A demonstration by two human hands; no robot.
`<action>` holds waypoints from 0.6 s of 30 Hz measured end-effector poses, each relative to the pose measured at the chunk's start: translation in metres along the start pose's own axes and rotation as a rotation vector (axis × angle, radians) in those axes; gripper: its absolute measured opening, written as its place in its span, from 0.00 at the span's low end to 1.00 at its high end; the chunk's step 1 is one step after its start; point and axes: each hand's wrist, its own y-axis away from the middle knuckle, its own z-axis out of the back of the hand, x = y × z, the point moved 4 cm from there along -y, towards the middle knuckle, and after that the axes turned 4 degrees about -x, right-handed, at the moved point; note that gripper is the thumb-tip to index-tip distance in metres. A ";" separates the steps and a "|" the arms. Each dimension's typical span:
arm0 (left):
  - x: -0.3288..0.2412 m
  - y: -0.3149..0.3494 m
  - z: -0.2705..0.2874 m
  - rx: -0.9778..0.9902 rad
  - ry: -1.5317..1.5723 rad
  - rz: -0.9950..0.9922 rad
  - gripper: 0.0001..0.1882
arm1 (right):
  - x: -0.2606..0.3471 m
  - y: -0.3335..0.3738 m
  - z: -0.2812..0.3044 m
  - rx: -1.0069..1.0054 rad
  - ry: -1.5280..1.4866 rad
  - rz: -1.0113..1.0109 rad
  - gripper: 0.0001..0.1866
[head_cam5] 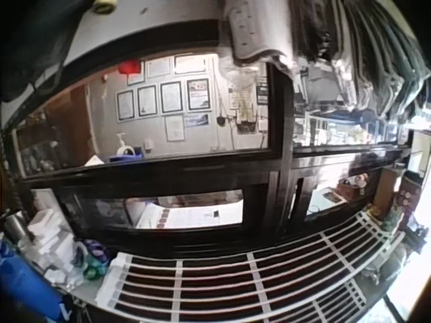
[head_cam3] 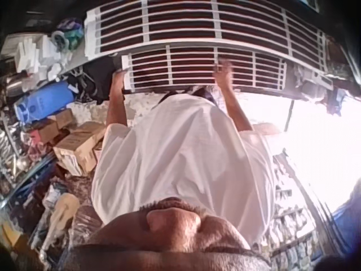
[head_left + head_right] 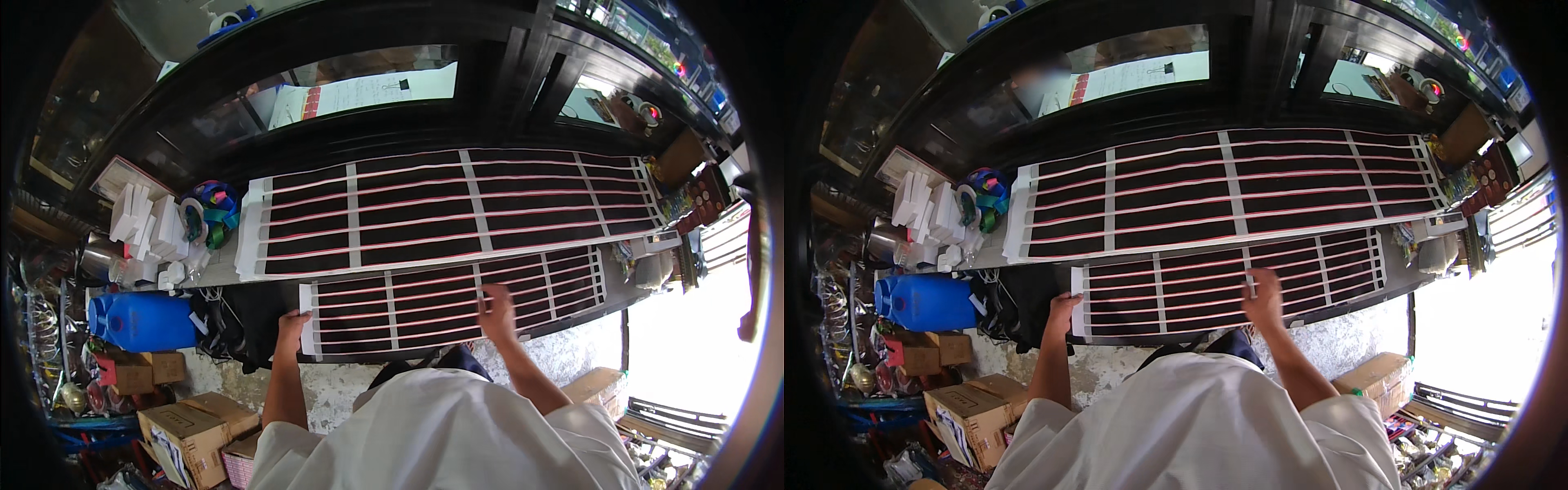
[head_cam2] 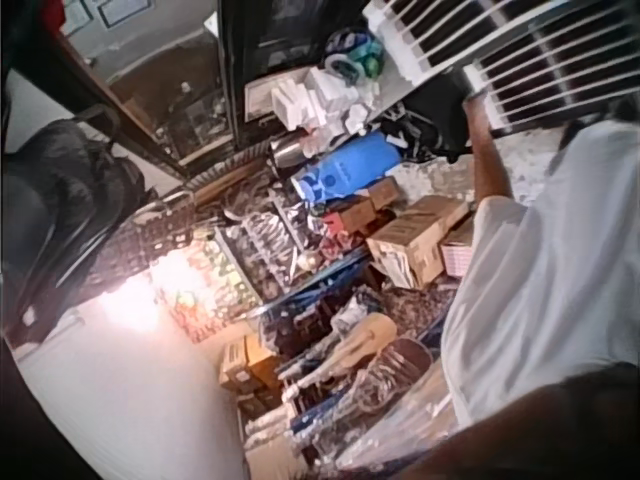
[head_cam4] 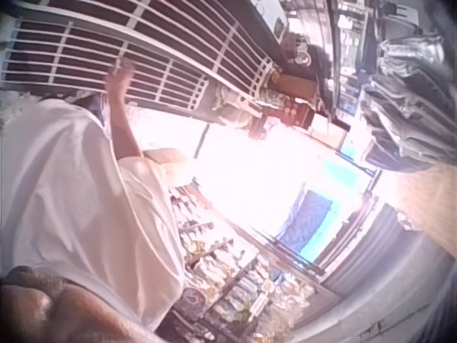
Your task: The person assembles a white metal grill by hand, aligning and snapping together multiple frame sections on a workbench. The person repeatedly adjusts the frame pieces to ensure they fit together properly.
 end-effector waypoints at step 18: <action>-0.016 0.065 -0.004 0.018 0.244 -0.255 0.12 | 0.119 -0.051 -0.196 0.429 0.214 0.252 0.15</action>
